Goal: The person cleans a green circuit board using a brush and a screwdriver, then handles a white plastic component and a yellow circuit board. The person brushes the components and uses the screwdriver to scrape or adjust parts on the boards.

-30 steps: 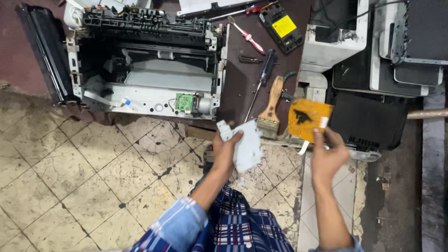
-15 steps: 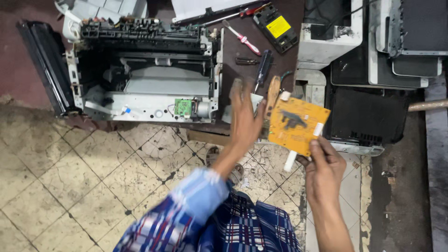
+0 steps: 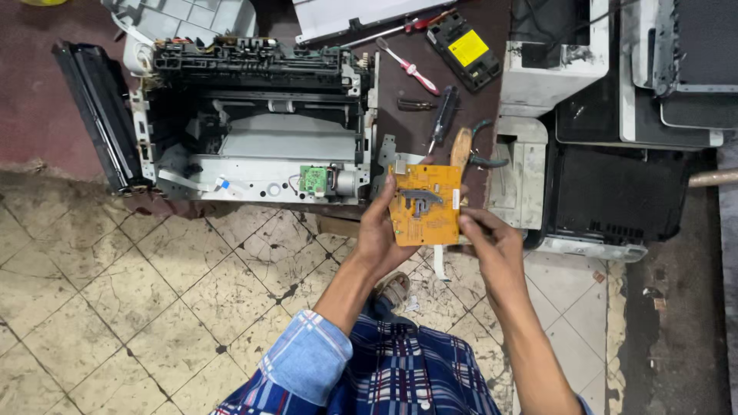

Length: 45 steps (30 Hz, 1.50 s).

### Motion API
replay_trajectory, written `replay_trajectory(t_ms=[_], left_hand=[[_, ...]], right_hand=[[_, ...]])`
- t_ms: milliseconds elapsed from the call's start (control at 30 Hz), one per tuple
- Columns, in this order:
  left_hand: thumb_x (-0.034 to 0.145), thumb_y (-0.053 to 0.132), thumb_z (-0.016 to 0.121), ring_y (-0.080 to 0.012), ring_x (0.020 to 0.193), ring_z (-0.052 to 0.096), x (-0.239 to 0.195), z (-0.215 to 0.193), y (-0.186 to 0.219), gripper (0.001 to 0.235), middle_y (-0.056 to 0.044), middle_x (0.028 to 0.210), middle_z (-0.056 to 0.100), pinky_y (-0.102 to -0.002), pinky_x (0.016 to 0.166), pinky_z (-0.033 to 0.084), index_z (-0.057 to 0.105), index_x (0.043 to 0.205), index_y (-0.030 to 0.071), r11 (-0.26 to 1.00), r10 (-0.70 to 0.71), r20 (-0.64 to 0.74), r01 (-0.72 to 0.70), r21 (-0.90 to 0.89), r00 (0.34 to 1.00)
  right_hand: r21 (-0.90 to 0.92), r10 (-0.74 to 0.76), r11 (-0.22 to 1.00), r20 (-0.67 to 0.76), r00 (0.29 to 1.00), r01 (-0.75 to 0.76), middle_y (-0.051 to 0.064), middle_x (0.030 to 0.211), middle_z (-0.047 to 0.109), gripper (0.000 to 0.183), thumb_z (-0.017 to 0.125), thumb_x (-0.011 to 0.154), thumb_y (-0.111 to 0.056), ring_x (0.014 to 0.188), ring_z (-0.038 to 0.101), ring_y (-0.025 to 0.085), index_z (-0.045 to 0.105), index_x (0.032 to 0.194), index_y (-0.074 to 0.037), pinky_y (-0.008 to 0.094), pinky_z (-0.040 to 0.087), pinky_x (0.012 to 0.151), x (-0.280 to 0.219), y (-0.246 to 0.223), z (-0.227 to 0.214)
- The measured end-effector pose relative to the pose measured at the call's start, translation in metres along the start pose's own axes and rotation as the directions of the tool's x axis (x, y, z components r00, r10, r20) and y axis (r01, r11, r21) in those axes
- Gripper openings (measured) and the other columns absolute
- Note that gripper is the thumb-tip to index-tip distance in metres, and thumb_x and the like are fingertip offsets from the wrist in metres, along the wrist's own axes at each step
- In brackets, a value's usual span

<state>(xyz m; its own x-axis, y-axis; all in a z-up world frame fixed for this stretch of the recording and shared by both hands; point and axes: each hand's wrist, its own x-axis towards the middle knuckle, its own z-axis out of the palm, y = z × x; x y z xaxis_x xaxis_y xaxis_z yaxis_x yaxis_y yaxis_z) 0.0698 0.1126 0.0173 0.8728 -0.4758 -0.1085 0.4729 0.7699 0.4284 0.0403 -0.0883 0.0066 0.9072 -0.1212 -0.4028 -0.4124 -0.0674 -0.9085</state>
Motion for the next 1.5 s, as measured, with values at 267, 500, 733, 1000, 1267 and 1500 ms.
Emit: replay_trajectory(t_ms=[267,500,733,1000,1267,1500], left_hand=[[0.097,0.082,0.027,-0.0407,0.131,0.057,-0.01,0.021,0.006,0.103,-0.031,0.145,0.053,-0.053,0.111,0.051,0.021,0.167,0.007,0.99,0.136,-0.038,-0.134,0.046,0.99],[0.092,0.084,0.023,-0.0327,0.133,0.06,-0.016,0.041,0.008,0.109,-0.022,0.154,0.052,-0.053,0.111,0.053,0.029,0.168,0.006,0.989,0.146,-0.1,-0.143,0.037,0.984],[0.088,0.086,0.046,-0.0406,0.127,0.061,-0.015,0.045,0.01,0.113,-0.028,0.143,0.056,-0.059,0.107,0.055,0.021,0.167,0.009,0.926,0.22,-0.046,-0.194,0.322,0.974],[0.079,0.091,0.054,-0.0366,0.15,0.032,-0.005,0.053,-0.003,0.121,-0.015,0.17,0.02,-0.061,0.116,0.032,0.013,0.167,0.019,0.689,0.45,-0.09,-0.281,0.668,0.889],[0.071,0.09,0.054,-0.0406,0.14,0.05,-0.002,0.061,-0.012,0.119,-0.018,0.154,0.045,-0.06,0.107,0.054,0.009,0.162,0.028,0.931,0.172,-0.161,-0.107,0.349,0.972],[0.085,0.088,0.045,-0.0374,0.143,0.051,-0.002,0.064,-0.014,0.111,-0.023,0.154,0.048,-0.056,0.12,0.046,0.01,0.167,0.023,0.939,0.2,-0.052,-0.177,0.295,0.978]], right_hand=[[-0.687,-0.454,0.668,-0.07,0.888,0.287,0.023,0.106,0.071,0.058,0.078,0.076,-0.023,0.098,0.069,0.039,0.06,0.126,0.002,0.048,0.055,0.083,0.1,0.032,0.004],[-0.516,-0.287,0.82,0.002,0.958,0.246,0.016,0.109,0.075,0.034,0.066,0.092,-0.025,0.102,0.073,0.032,0.067,0.118,-0.003,0.043,0.056,0.089,0.131,0.08,0.012],[-0.246,-0.267,0.947,-0.238,0.934,0.208,0.01,0.097,0.07,0.018,0.074,0.094,-0.007,0.085,0.064,0.02,0.069,0.109,0.002,0.034,0.052,0.075,0.064,-0.049,0.007],[-0.086,-0.711,0.684,-0.299,0.636,0.724,0.01,0.126,0.061,0.059,0.077,0.1,0.0,0.124,0.064,0.022,0.035,0.141,-0.007,0.038,0.052,0.119,-0.062,-0.069,0.012],[-0.032,-0.592,0.789,-0.311,0.744,0.614,0.017,0.12,0.068,0.037,0.078,0.092,0.003,0.099,0.068,0.021,0.053,0.119,-0.003,0.032,0.06,0.082,-0.074,-0.078,0.009],[-0.096,-0.698,0.701,-0.296,0.653,0.706,0.017,0.116,0.067,0.027,0.077,0.099,0.0,0.11,0.071,0.022,0.057,0.116,-0.003,0.035,0.063,0.1,-0.078,-0.077,0.001]])
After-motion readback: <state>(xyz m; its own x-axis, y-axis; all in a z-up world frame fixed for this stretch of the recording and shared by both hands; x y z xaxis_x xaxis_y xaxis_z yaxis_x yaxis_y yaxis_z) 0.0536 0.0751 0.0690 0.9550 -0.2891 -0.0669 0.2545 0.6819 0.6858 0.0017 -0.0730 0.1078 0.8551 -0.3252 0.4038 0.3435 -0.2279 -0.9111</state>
